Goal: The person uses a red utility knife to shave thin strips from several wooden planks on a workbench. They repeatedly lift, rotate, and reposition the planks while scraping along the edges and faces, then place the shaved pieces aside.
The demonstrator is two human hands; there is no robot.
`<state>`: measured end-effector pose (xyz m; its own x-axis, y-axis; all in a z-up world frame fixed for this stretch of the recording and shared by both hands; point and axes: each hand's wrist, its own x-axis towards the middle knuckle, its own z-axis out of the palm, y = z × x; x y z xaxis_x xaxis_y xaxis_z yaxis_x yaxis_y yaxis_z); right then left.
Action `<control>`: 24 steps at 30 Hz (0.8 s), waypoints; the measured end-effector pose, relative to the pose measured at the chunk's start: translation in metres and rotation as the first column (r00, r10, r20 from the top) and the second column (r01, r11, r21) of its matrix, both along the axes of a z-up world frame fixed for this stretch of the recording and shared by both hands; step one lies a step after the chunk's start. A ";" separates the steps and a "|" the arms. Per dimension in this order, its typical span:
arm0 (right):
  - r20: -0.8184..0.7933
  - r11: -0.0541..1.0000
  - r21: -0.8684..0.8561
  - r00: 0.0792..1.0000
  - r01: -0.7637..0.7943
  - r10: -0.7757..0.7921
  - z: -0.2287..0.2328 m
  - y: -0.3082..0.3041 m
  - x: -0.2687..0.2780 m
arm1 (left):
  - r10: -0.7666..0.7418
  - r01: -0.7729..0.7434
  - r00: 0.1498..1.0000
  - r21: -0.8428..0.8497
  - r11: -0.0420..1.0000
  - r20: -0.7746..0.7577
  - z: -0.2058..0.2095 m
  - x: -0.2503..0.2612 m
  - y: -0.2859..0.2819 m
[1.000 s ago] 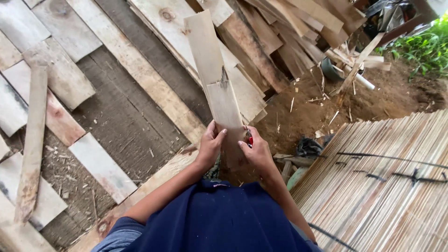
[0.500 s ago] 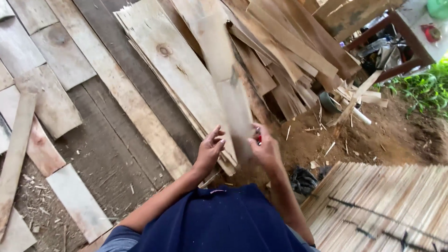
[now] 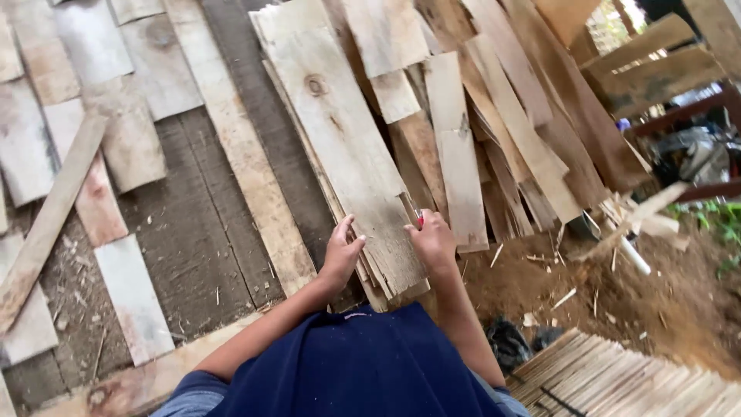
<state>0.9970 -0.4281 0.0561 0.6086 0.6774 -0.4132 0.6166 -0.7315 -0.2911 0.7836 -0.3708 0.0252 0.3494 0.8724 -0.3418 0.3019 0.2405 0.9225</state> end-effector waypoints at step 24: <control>-0.335 0.736 0.677 0.888 -0.005 0.314 0.090 -0.001 -0.019 | 0.290 -0.165 0.875 -0.324 0.931 0.387 0.071 0.034 0.002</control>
<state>0.9777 -0.4291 0.1465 0.3474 0.9376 -0.0166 0.4174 -0.1705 -0.8926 0.8178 -0.3690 0.0966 0.3169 0.8388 -0.4427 -0.1943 0.5143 0.8353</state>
